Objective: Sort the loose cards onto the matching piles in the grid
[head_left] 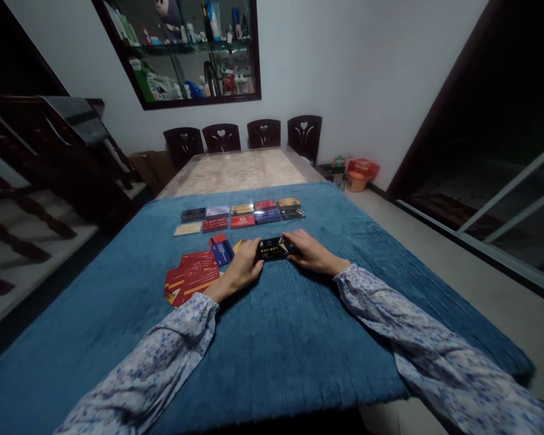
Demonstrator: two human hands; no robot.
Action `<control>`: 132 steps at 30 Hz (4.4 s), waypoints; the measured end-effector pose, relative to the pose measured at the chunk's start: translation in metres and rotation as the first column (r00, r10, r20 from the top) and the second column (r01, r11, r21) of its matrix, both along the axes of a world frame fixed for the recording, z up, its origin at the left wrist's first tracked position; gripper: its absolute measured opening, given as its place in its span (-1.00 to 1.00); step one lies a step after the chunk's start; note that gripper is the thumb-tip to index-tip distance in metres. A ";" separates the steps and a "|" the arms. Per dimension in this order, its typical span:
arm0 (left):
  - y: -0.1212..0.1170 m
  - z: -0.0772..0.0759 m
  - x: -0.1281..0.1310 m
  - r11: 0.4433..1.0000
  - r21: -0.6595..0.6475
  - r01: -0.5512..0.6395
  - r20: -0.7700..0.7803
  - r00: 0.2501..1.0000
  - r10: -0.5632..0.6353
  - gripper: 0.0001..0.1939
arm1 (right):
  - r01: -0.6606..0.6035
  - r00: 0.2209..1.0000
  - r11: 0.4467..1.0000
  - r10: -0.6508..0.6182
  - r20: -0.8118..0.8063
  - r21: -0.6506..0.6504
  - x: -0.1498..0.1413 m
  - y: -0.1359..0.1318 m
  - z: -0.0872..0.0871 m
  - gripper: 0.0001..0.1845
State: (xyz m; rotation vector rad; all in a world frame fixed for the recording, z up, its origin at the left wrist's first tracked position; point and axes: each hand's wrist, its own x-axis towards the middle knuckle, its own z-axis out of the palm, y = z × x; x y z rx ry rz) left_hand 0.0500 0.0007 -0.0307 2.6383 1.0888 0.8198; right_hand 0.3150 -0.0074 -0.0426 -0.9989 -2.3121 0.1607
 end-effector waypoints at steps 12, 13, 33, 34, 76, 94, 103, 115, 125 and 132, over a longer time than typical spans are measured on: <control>0.003 0.028 0.011 0.999 -0.047 -0.018 -0.198 0.980 0.009 -0.55 | 0.061 0.998 0.997 -0.060 0.026 -0.038 0.006 -0.004 0.016 -0.40; 0.005 0.028 0.012 0.999 -0.050 -0.016 -0.200 0.980 0.005 -0.56 | 0.068 0.997 0.997 -0.066 0.035 -0.031 0.007 -0.004 0.018 -0.41; 0.038 0.056 0.056 0.999 0.035 0.023 -0.348 0.938 -0.009 -0.61 | 0.138 0.979 0.990 -0.137 0.153 0.010 0.048 0.018 0.034 -0.49; 0.041 0.057 0.059 0.999 0.037 0.015 -0.354 0.935 -0.001 -0.60 | 0.147 0.977 0.989 -0.146 0.158 0.005 0.050 0.021 0.034 -0.49; 0.130 0.050 0.128 0.991 -0.032 -0.130 -0.532 0.841 0.093 -0.55 | 0.372 0.794 0.918 -0.237 0.560 -0.139 0.062 0.124 0.064 -0.66; 0.127 0.056 0.124 0.984 -0.064 -0.165 -0.569 0.816 0.100 -0.50 | 0.437 0.781 0.845 -0.187 0.596 -0.307 0.056 0.136 0.069 -0.58; 0.125 0.058 0.124 0.990 -0.035 -0.137 -0.560 0.823 0.094 -0.56 | 0.436 0.777 0.846 -0.182 0.602 -0.306 0.055 0.134 0.070 -0.60; 0.124 0.054 0.125 0.994 -0.026 -0.102 -0.551 0.832 0.071 -0.62 | 0.426 0.754 0.883 -0.228 0.616 -0.196 0.059 0.127 0.061 -0.70; 0.114 0.060 0.114 0.997 0.057 -0.050 -0.487 0.870 0.071 -0.70 | 0.400 0.815 0.895 -0.249 0.523 -0.198 0.066 0.127 0.053 -0.63; 0.104 0.071 0.093 0.995 0.094 -0.041 -0.447 0.891 0.079 -0.71 | 0.419 0.858 0.892 -0.327 0.396 -0.168 0.079 0.116 0.049 -0.56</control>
